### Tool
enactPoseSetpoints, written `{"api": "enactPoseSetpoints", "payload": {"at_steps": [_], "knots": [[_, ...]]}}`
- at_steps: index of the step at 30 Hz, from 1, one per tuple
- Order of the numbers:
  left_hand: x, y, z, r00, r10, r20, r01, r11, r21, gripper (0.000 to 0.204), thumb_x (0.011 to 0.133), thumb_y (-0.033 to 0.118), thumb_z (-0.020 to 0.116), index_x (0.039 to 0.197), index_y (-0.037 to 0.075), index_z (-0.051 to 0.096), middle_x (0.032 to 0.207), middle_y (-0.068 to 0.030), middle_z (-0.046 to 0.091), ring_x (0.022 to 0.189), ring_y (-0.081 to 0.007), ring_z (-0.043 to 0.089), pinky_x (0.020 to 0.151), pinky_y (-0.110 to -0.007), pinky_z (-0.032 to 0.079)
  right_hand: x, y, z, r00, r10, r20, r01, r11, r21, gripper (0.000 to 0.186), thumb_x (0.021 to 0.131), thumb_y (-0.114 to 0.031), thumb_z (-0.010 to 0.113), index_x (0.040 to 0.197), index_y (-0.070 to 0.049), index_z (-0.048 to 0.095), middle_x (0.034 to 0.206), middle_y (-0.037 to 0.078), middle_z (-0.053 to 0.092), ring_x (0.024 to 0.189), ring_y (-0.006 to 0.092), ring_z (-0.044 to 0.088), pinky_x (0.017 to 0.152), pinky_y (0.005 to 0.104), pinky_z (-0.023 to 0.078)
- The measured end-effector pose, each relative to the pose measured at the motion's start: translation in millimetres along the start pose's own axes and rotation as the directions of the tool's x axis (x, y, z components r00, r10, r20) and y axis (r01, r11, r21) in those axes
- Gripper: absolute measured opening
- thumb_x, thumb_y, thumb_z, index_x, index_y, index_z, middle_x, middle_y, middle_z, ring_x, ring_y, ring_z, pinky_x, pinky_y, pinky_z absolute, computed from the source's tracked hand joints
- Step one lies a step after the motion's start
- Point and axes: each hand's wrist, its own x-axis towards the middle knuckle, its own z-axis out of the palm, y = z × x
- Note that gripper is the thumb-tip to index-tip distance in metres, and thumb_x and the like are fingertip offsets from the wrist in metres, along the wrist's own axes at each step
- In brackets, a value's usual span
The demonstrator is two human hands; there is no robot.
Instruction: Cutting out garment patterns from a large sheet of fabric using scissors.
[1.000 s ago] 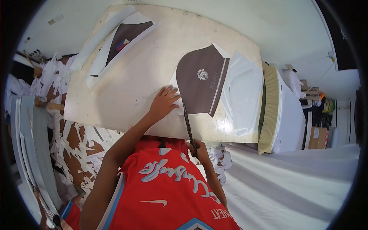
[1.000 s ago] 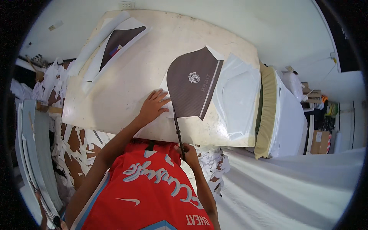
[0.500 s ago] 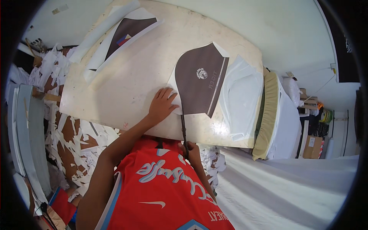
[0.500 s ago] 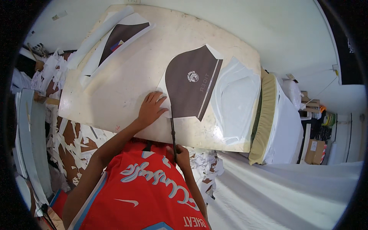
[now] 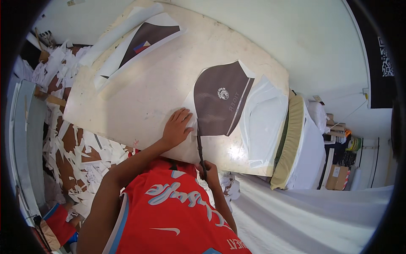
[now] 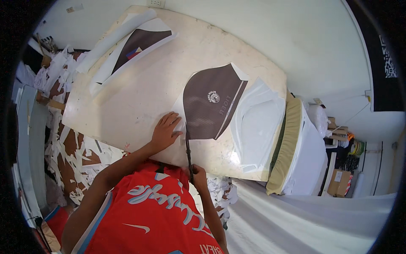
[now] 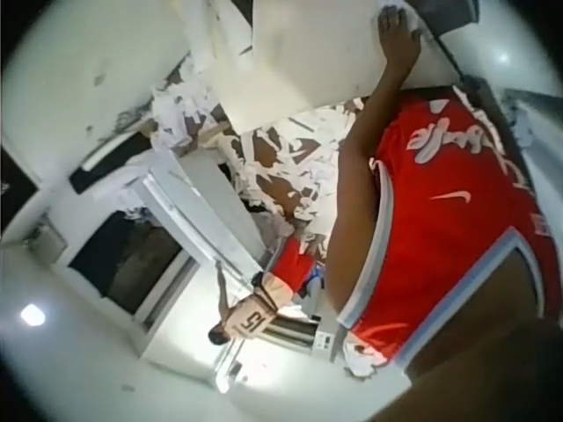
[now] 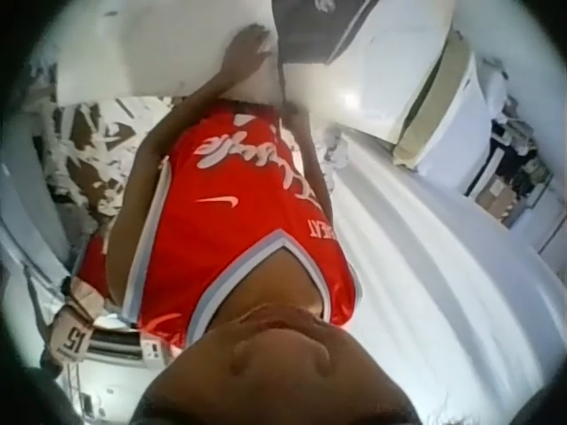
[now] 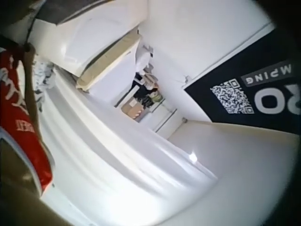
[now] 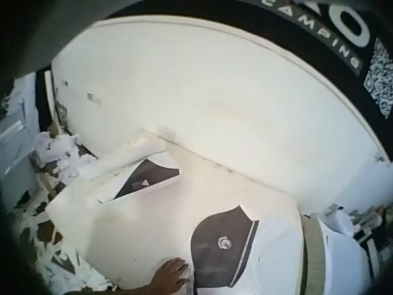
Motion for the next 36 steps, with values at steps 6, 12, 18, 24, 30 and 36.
{"api": "enactPoseSetpoints", "payload": {"at_steps": [6, 12, 18, 24, 30, 36], "knots": [[2.4, -3.3, -4.7, 1.000, 0.027, 0.014, -0.027, 0.999, 0.023, 0.061, 0.085, 0.032, 0.071, 0.134, 0.000, 0.053, 0.140, -0.0127, 0.047, 0.136, -0.0316, 0.039, 0.112, -0.043, 0.035, 4.2, -11.5, 3.0, 1.000, -0.020, 0.004, 0.020, 0.998, -0.064, 0.039, 0.087, -0.036, 0.077, 0.068, -0.009, 0.055, 0.053, -0.002, 0.049, 0.044, 0.0064, 0.044, 0.043, 0.0239, 0.032], [1.6, 1.8, -8.4, 0.999, 0.031, 0.009, -0.031, 1.000, -0.003, 0.062, 0.085, 0.031, 0.070, 0.134, -0.001, 0.052, 0.140, -0.0147, 0.046, 0.136, -0.0325, 0.039, 0.112, -0.043, 0.035, 24.1, -23.9, 5.0, 0.999, -0.053, -0.007, 0.052, 0.997, -0.055, 0.040, 0.086, -0.035, 0.077, 0.066, -0.008, 0.056, 0.053, -0.002, 0.049, 0.045, 0.0063, 0.045, 0.044, 0.0238, 0.033], [-2.6, -2.1, -8.3, 0.999, -0.004, 0.050, 0.007, 0.998, -0.058, 0.062, 0.083, 0.030, 0.070, 0.134, -0.001, 0.052, 0.140, -0.0147, 0.047, 0.136, -0.0319, 0.039, 0.112, -0.043, 0.034, 42.5, -56.3, 12.0, 0.998, -0.068, 0.016, 0.069, 0.995, -0.069, 0.041, 0.085, -0.037, 0.078, 0.065, -0.009, 0.056, 0.054, -0.002, 0.051, 0.046, 0.0067, 0.047, 0.046, 0.0236, 0.035], [1.1, -0.9, -23.6, 0.990, 0.058, 0.132, -0.061, 0.998, 0.017, 0.063, 0.080, 0.026, 0.072, 0.134, -0.001, 0.052, 0.139, -0.0139, 0.048, 0.135, -0.0314, 0.041, 0.111, -0.042, 0.036, 68.5, -72.1, 31.0, 0.997, -0.071, -0.004, 0.071, 0.997, 0.008, 0.042, 0.085, -0.039, 0.078, 0.065, -0.009, 0.056, 0.054, -0.001, 0.051, 0.045, 0.0078, 0.048, 0.043, 0.0242, 0.035], [-1.2, -9.9, -29.9, 0.983, 0.119, 0.142, -0.124, 0.992, 0.028, 0.063, 0.076, 0.022, 0.072, 0.131, -0.003, 0.054, 0.137, -0.0135, 0.050, 0.133, -0.0310, 0.043, 0.110, -0.042, 0.038, 75.3, -88.7, 58.3, 0.995, -0.049, -0.085, 0.060, 0.988, 0.142, 0.042, 0.086, -0.039, 0.077, 0.066, -0.009, 0.056, 0.053, -0.002, 0.050, 0.042, 0.0083, 0.047, 0.041, 0.0252, 0.033], [-10.4, -21.5, -55.3, 0.946, 0.194, 0.261, -0.178, 0.980, -0.083, 0.055, 0.076, 0.023, 0.074, 0.124, 0.001, 0.060, 0.135, -0.0140, 0.053, 0.132, -0.0310, 0.044, 0.110, -0.042, 0.037, 80.0, -89.0, 71.7, 0.990, -0.071, -0.121, 0.097, 0.968, 0.230, 0.048, 0.081, -0.044, 0.081, 0.063, -0.009, 0.055, 0.055, -0.001, 0.051, 0.044, 0.0071, 0.046, 0.042, 0.0246, 0.034]]}}
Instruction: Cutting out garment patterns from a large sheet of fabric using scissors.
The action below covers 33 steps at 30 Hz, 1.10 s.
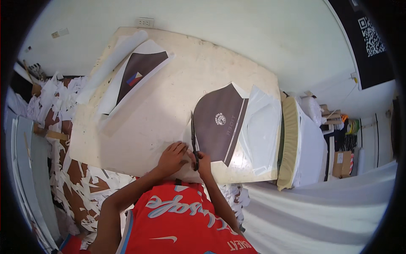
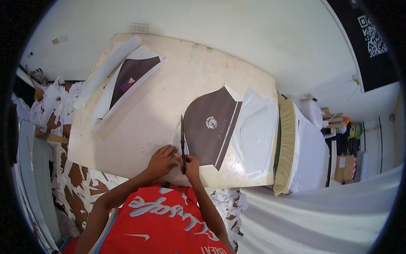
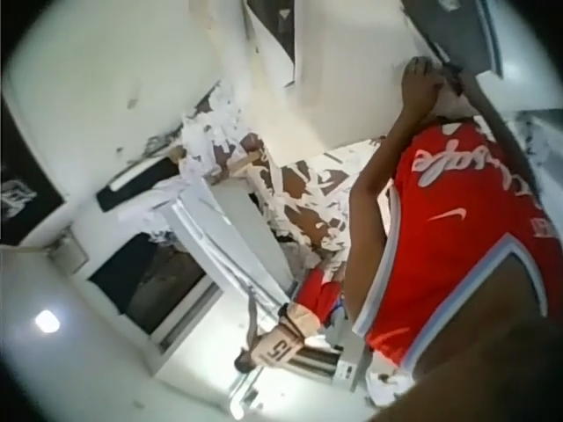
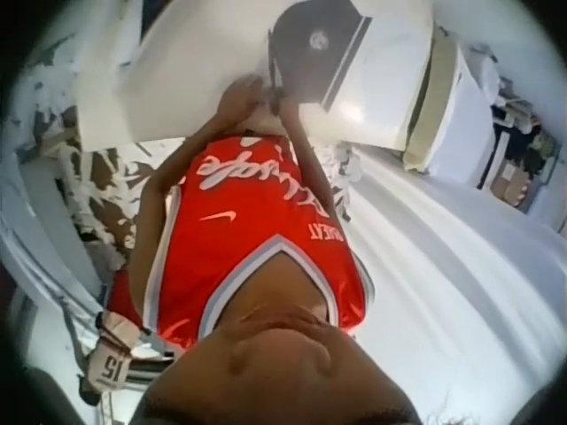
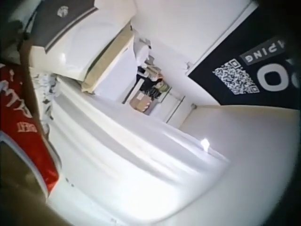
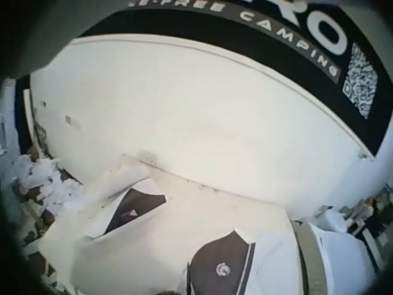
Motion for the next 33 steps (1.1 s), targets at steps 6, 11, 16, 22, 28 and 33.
{"api": "enactPoseSetpoints", "payload": {"at_steps": [6, 11, 16, 22, 28, 33], "knots": [[-160.5, -45.4, -64.8, 0.986, -0.032, -0.162, 0.055, 0.989, 0.140, 0.047, 0.083, 0.029, 0.064, 0.121, 0.002, 0.061, 0.128, -0.0194, 0.056, 0.124, -0.0399, 0.051, 0.106, -0.057, 0.038, -60.7, -10.0, -33.3, 0.961, -0.272, -0.047, 0.189, 0.773, -0.606, 0.046, 0.075, -0.040, 0.085, 0.078, 0.001, 0.063, 0.060, 0.012, 0.057, 0.056, 0.0230, 0.059, 0.055, 0.0356, 0.045], [-313.0, -49.9, -56.6, 0.952, -0.265, 0.150, 0.205, 0.922, 0.327, 0.019, 0.081, 0.013, 0.065, 0.099, 0.008, 0.068, 0.108, -0.0146, 0.059, 0.105, -0.0343, 0.058, 0.084, -0.047, 0.049, -71.3, 0.6, -39.0, 0.981, -0.178, 0.070, 0.171, 0.647, -0.743, 0.045, 0.077, -0.039, 0.077, 0.100, -0.003, 0.063, 0.100, 0.016, 0.065, 0.090, 0.0379, 0.066, 0.076, 0.0468, 0.051], [-279.6, -54.1, 10.3, 0.457, -0.890, -0.009, 0.654, 0.342, -0.674, 0.042, 0.104, 0.037, 0.049, 0.078, 0.007, 0.063, 0.045, -0.0049, 0.043, 0.039, -0.0177, 0.048, 0.042, -0.033, 0.040, -52.4, 13.4, -24.6, 0.916, -0.262, 0.302, 0.395, 0.474, -0.787, 0.041, 0.080, -0.029, 0.069, 0.114, -0.009, 0.058, 0.107, 0.012, 0.060, 0.100, 0.0327, 0.062, 0.082, 0.0446, 0.052], [-148.6, 6.9, -10.0, 0.601, -0.784, -0.154, 0.599, 0.569, -0.564, 0.045, 0.098, 0.034, 0.062, 0.064, 0.005, 0.060, 0.049, -0.0100, 0.045, 0.045, -0.0187, 0.050, 0.046, -0.034, 0.037, -57.2, -0.7, -48.5, 0.904, -0.275, 0.328, 0.428, 0.597, -0.679, 0.034, 0.078, -0.022, 0.069, 0.106, -0.004, 0.061, 0.102, 0.015, 0.062, 0.099, 0.0329, 0.062, 0.080, 0.0441, 0.052], [45.9, 17.7, -28.7, 0.988, 0.133, -0.076, -0.112, 0.966, 0.235, 0.036, 0.089, 0.014, 0.062, 0.124, 0.010, 0.063, 0.123, -0.0132, 0.060, 0.110, -0.0298, 0.057, 0.094, -0.050, 0.043, -103.2, 3.4, -127.5, 0.957, -0.288, 0.030, 0.239, 0.726, -0.644, 0.034, 0.075, -0.026, 0.078, 0.096, -0.003, 0.064, 0.092, 0.016, 0.064, 0.085, 0.0373, 0.063, 0.073, 0.0415, 0.050], [101.9, 19.4, 23.7, 0.923, 0.364, 0.121, -0.383, 0.847, 0.369, 0.042, 0.091, 0.016, 0.058, 0.133, 0.010, 0.058, 0.136, -0.0121, 0.054, 0.124, -0.0287, 0.049, 0.105, -0.051, 0.036, -112.3, -1.8, -158.5, 0.940, -0.301, -0.163, 0.135, 0.764, -0.631, 0.043, 0.070, -0.030, 0.088, 0.088, -0.002, 0.062, 0.078, 0.013, 0.062, 0.068, 0.0329, 0.060, 0.063, 0.0381, 0.048]]}}
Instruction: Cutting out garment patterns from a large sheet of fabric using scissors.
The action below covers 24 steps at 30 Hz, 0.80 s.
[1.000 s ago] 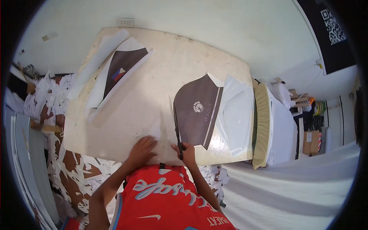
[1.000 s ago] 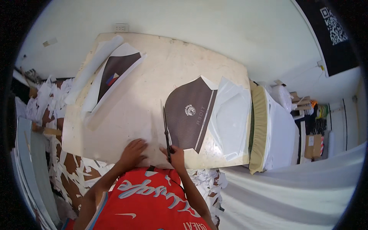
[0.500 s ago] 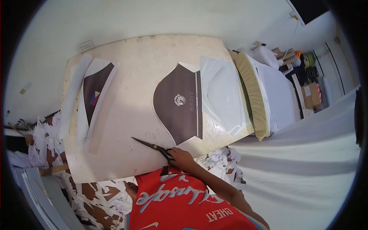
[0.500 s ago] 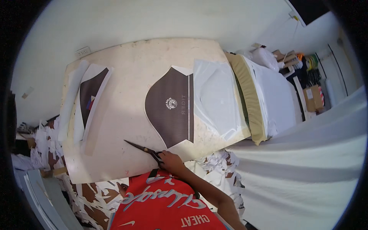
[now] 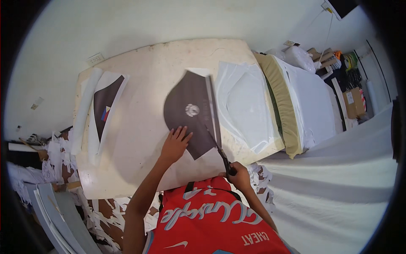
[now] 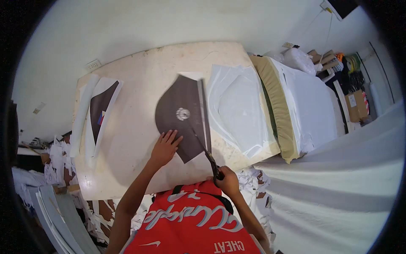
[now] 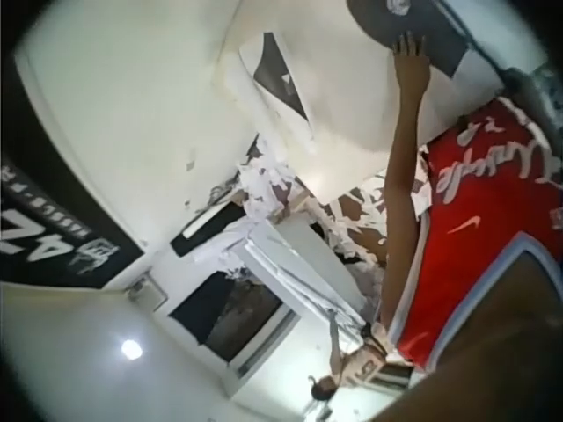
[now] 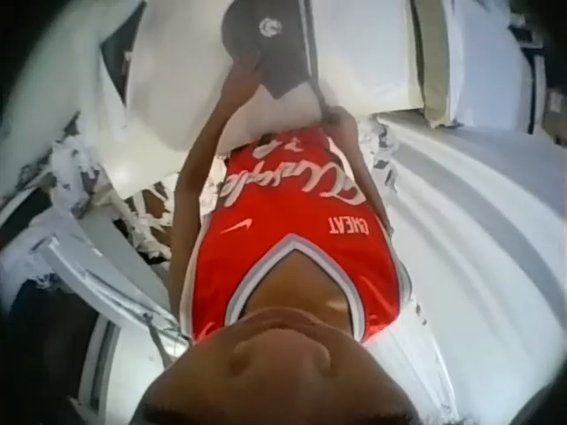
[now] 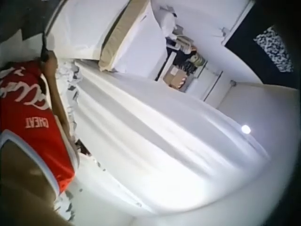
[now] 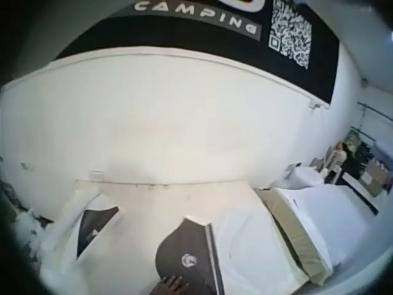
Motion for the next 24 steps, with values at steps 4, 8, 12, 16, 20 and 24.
{"api": "enactPoseSetpoints", "payload": {"at_steps": [4, 8, 12, 16, 20, 24], "knots": [[31.5, 26.4, 10.2, 0.922, -0.259, 0.288, 0.268, 0.963, 0.008, 0.044, 0.092, 0.019, 0.056, 0.135, 0.013, 0.056, 0.137, -0.0120, 0.053, 0.127, -0.0282, 0.047, 0.105, -0.045, 0.037, 2.7, 22.0, 4.8, 0.974, 0.044, -0.224, -0.003, 0.984, 0.180, 0.046, 0.067, -0.031, 0.092, 0.084, 0.000, 0.061, 0.066, 0.009, 0.057, 0.059, 0.0181, 0.052, 0.058, 0.0332, 0.045], [38.5, 12.5, 35.1, 0.992, -0.078, 0.103, 0.072, 0.995, 0.064, 0.040, 0.091, 0.020, 0.059, 0.131, 0.016, 0.060, 0.132, -0.0110, 0.055, 0.122, -0.0284, 0.049, 0.101, -0.045, 0.040, -0.1, 26.0, 1.5, 0.992, 0.126, 0.022, -0.126, 0.937, 0.324, 0.046, 0.068, -0.027, 0.092, 0.087, -0.002, 0.059, 0.068, 0.005, 0.058, 0.061, 0.0150, 0.052, 0.059, 0.0320, 0.044], [96.7, 5.8, 40.4, 0.973, -0.229, -0.044, 0.221, 0.967, -0.127, 0.032, 0.087, 0.018, 0.065, 0.118, 0.013, 0.067, 0.131, -0.0110, 0.055, 0.122, -0.0298, 0.051, 0.097, -0.044, 0.044, -3.8, 37.5, 0.3, 0.981, 0.090, 0.171, -0.146, 0.923, 0.356, 0.045, 0.072, -0.028, 0.089, 0.083, -0.002, 0.054, 0.069, 0.001, 0.051, 0.068, 0.0096, 0.047, 0.061, 0.0279, 0.041], [108.7, -19.3, 18.1, 0.911, -0.354, -0.212, 0.281, 0.909, -0.308, 0.031, 0.086, 0.017, 0.067, 0.116, 0.011, 0.067, 0.122, -0.0119, 0.060, 0.115, -0.0313, 0.055, 0.094, -0.043, 0.047, 1.0, 22.3, -7.5, 0.863, 0.137, 0.487, -0.368, 0.831, 0.418, 0.044, 0.074, -0.034, 0.088, 0.083, -0.004, 0.057, 0.067, -0.001, 0.048, 0.066, 0.0088, 0.044, 0.059, 0.0285, 0.038], [45.7, -29.9, -39.8, 0.908, -0.385, -0.167, 0.317, 0.890, -0.327, 0.033, 0.086, 0.011, 0.067, 0.119, 0.013, 0.067, 0.117, -0.0077, 0.064, 0.112, -0.0303, 0.058, 0.097, -0.042, 0.047, 0.3, 17.6, -8.7, 0.821, 0.054, 0.569, -0.225, 0.946, 0.234, 0.054, 0.075, -0.049, 0.082, 0.083, -0.001, 0.058, 0.066, 0.000, 0.051, 0.064, 0.0115, 0.045, 0.059, 0.0303, 0.038], [-51.8, -53.3, -48.5, 0.928, -0.352, 0.119, 0.368, 0.917, -0.153, 0.040, 0.086, 0.010, 0.066, 0.126, 0.015, 0.064, 0.123, -0.0073, 0.061, 0.119, -0.0282, 0.054, 0.102, -0.045, 0.041, 3.7, -6.8, 20.1, 0.740, 0.042, 0.672, -0.260, 0.938, 0.228, 0.054, 0.077, -0.051, 0.080, 0.084, -0.001, 0.060, 0.068, 0.002, 0.054, 0.065, 0.0127, 0.048, 0.061, 0.0300, 0.039]]}}
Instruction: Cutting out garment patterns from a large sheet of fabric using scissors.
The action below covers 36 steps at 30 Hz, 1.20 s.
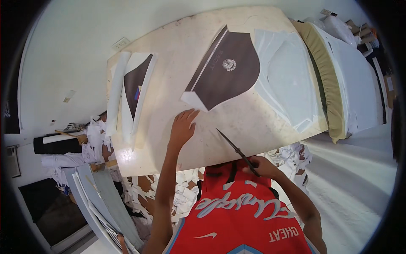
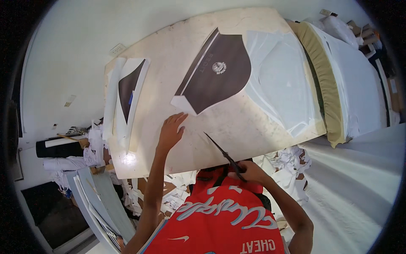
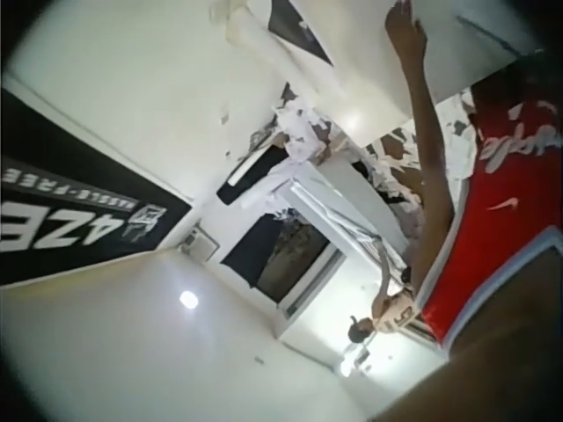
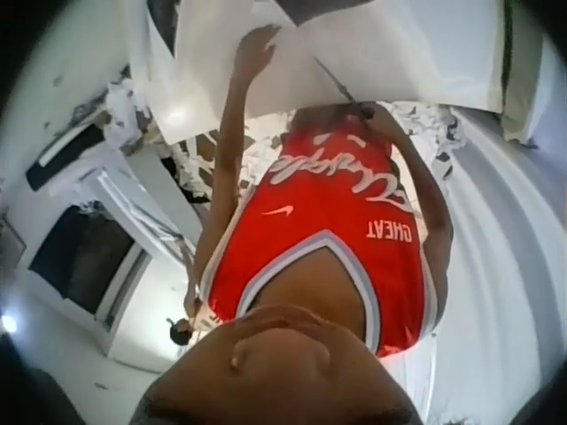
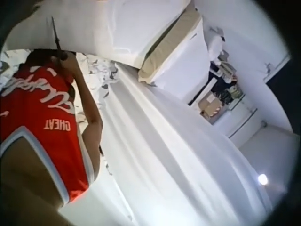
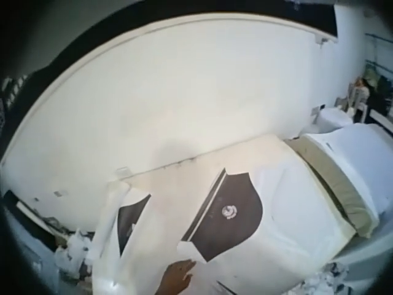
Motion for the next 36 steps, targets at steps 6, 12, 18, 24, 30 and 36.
{"api": "enactPoseSetpoints", "payload": {"at_steps": [6, 12, 18, 24, 30, 36], "knots": [[-0.4, 0.7, 12.9, 0.995, -0.074, -0.064, 0.073, 0.997, -0.017, 0.041, 0.089, 0.011, 0.064, 0.130, 0.012, 0.061, 0.134, -0.0099, 0.056, 0.127, -0.0302, 0.050, 0.107, -0.044, 0.039, 37.9, -8.4, 40.5, 0.994, 0.055, -0.094, -0.030, 0.967, 0.251, 0.049, 0.082, -0.049, 0.078, 0.078, -0.003, 0.060, 0.065, -0.001, 0.051, 0.062, 0.0092, 0.046, 0.057, 0.0276, 0.037], [47.9, 0.6, 59.5, 0.908, -0.070, -0.412, 0.086, 0.996, 0.020, 0.032, 0.090, 0.013, 0.063, 0.121, 0.010, 0.065, 0.133, -0.0114, 0.057, 0.130, -0.0317, 0.048, 0.111, -0.046, 0.035, 73.5, -17.2, 41.9, 0.978, 0.006, -0.206, 0.062, 0.945, 0.322, 0.045, 0.083, -0.046, 0.079, 0.072, -0.007, 0.060, 0.060, -0.003, 0.049, 0.055, 0.0078, 0.044, 0.051, 0.0270, 0.035], [43.7, 1.2, 67.7, 0.891, -0.197, -0.409, 0.133, 0.975, -0.178, 0.025, 0.086, 0.011, 0.065, 0.110, 0.011, 0.072, 0.130, -0.0075, 0.059, 0.129, -0.0283, 0.049, 0.110, -0.045, 0.036, 99.9, -24.0, 53.5, 0.966, 0.013, -0.257, 0.075, 0.940, 0.332, 0.048, 0.081, -0.049, 0.080, 0.068, -0.007, 0.059, 0.057, -0.003, 0.048, 0.050, 0.0079, 0.045, 0.047, 0.0268, 0.035], [43.9, -3.2, 67.5, 0.868, -0.228, -0.441, 0.146, 0.967, -0.211, 0.024, 0.084, 0.009, 0.065, 0.107, 0.011, 0.072, 0.127, -0.0065, 0.060, 0.128, -0.0275, 0.049, 0.108, -0.042, 0.038, 119.5, -53.7, 53.8, 0.968, 0.031, -0.248, 0.064, 0.929, 0.364, 0.044, 0.083, -0.046, 0.079, 0.071, -0.009, 0.059, 0.059, -0.004, 0.048, 0.051, 0.0076, 0.046, 0.048, 0.0249, 0.037], [46.2, -4.2, 75.5, 0.819, -0.337, -0.464, 0.147, 0.905, -0.398, 0.024, 0.088, 0.009, 0.063, 0.111, 0.008, 0.070, 0.128, -0.0075, 0.061, 0.132, -0.0290, 0.047, 0.109, -0.041, 0.038, 128.1, -48.3, 42.6, 0.954, 0.015, -0.300, 0.055, 0.973, 0.225, 0.047, 0.081, -0.047, 0.080, 0.068, -0.008, 0.059, 0.057, -0.003, 0.050, 0.046, 0.0078, 0.047, 0.045, 0.0247, 0.037], [48.3, 0.2, 72.9, 0.821, -0.324, -0.470, 0.259, 0.945, -0.198, 0.032, 0.088, 0.013, 0.063, 0.119, 0.005, 0.066, 0.133, -0.0088, 0.057, 0.134, -0.0291, 0.046, 0.110, -0.041, 0.039, 132.5, -37.4, 49.7, 0.941, -0.020, -0.337, 0.090, 0.977, 0.192, 0.047, 0.081, -0.046, 0.080, 0.065, -0.007, 0.058, 0.054, -0.002, 0.051, 0.044, 0.0082, 0.048, 0.042, 0.0255, 0.037]]}}
